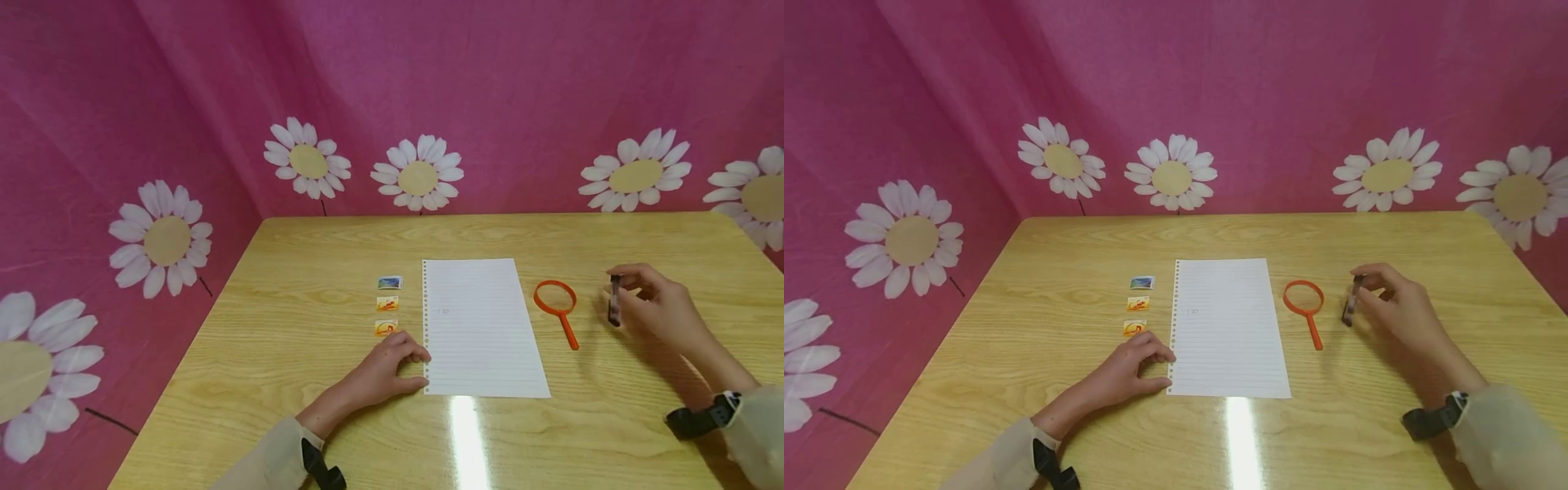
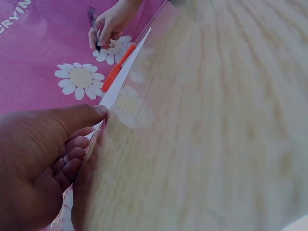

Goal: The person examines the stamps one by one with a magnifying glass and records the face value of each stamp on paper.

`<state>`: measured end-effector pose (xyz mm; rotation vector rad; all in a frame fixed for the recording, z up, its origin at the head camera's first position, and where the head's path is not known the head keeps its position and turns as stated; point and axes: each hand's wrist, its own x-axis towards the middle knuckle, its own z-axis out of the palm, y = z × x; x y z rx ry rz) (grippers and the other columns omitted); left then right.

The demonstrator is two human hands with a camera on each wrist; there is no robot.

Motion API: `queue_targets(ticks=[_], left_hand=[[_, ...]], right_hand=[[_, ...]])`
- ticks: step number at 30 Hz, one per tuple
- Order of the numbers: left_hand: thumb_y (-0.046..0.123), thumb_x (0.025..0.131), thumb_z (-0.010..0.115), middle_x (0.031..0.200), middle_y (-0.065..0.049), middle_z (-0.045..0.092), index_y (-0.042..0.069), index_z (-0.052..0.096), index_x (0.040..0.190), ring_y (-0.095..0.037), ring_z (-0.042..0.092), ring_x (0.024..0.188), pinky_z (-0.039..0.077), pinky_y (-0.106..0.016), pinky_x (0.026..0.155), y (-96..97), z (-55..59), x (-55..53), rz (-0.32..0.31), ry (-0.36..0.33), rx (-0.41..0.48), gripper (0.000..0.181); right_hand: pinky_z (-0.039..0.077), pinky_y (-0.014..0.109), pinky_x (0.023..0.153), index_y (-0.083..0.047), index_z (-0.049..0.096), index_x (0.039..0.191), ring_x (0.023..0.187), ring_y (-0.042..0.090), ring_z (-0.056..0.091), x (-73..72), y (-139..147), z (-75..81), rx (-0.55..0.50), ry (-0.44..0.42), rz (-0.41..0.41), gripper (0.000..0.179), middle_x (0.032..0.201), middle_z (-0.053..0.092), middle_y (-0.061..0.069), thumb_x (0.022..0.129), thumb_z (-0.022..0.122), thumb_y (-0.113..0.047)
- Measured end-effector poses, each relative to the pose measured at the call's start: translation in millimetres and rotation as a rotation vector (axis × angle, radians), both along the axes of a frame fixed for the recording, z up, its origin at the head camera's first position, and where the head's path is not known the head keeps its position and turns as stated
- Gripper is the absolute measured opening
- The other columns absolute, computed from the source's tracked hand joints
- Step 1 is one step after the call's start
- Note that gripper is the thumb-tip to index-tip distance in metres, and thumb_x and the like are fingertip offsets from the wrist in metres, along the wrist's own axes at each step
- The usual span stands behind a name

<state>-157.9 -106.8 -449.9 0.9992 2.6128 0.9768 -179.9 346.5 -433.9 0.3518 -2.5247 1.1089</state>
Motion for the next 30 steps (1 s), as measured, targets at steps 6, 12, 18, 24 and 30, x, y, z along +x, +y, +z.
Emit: queue_targets(ticks=[6,12,18,24,30], left_hand=[[0.024,0.087,0.075,0.103,0.001,0.056,0.014,0.066,0.11,-0.009,0.049,0.094,0.045,-0.023,0.086,-0.6,-0.1,-0.2,-0.006,-0.004,-0.006,0.027],[0.024,0.088,0.074,0.103,0.001,0.056,0.015,0.066,0.111,-0.009,0.049,0.094,0.044,-0.023,0.086,-0.4,-0.1,-0.3,-0.005,-0.012,-0.002,0.026],[0.023,0.087,0.075,0.102,0.0,0.056,0.014,0.066,0.11,-0.01,0.049,0.092,0.044,-0.023,0.084,-1.5,-1.7,-0.9,-0.019,0.005,0.018,0.026],[0.023,0.087,0.075,0.101,0.0,0.055,0.013,0.066,0.11,-0.009,0.048,0.092,0.044,-0.023,0.084,-1.9,-3.4,-1.7,-0.025,0.03,0.018,0.026],[0.025,0.088,0.074,0.101,-0.001,0.056,0.013,0.066,0.11,-0.012,0.05,0.093,0.044,-0.024,0.085,-0.9,-0.2,-0.6,-0.02,0.004,0.018,0.026]], right_hand=[[0.043,0.017,0.057,-0.017,0.062,0.12,0.074,-0.005,0.061,4.7,-12,-1.7,-0.329,-0.132,-0.075,0.022,0.086,0.067,-0.025,0.1,0.054,-0.014],[0.037,0.021,0.053,-0.022,0.066,0.111,0.064,0.002,0.051,5.7,-22,-3.3,-0.38,-0.129,-0.199,0.015,0.074,0.061,-0.022,0.1,0.055,-0.024],[0.043,0.015,0.057,-0.02,0.064,0.105,0.07,-0.001,0.056,8.9,-27,-2.5,-0.574,-0.224,-0.171,0.014,0.078,0.064,-0.019,0.099,0.056,-0.03],[0.046,0.015,0.057,-0.015,0.061,0.103,0.073,-0.001,0.061,11.0,-37,-5.1,-0.852,-0.326,-0.054,0.011,0.08,0.069,-0.012,0.098,0.059,-0.025],[0.05,0.013,0.059,-0.019,0.062,0.096,0.072,-0.003,0.065,11.6,-50,-7.1,-0.816,-0.331,-0.005,0.005,0.078,0.07,-0.012,0.098,0.059,-0.015]])
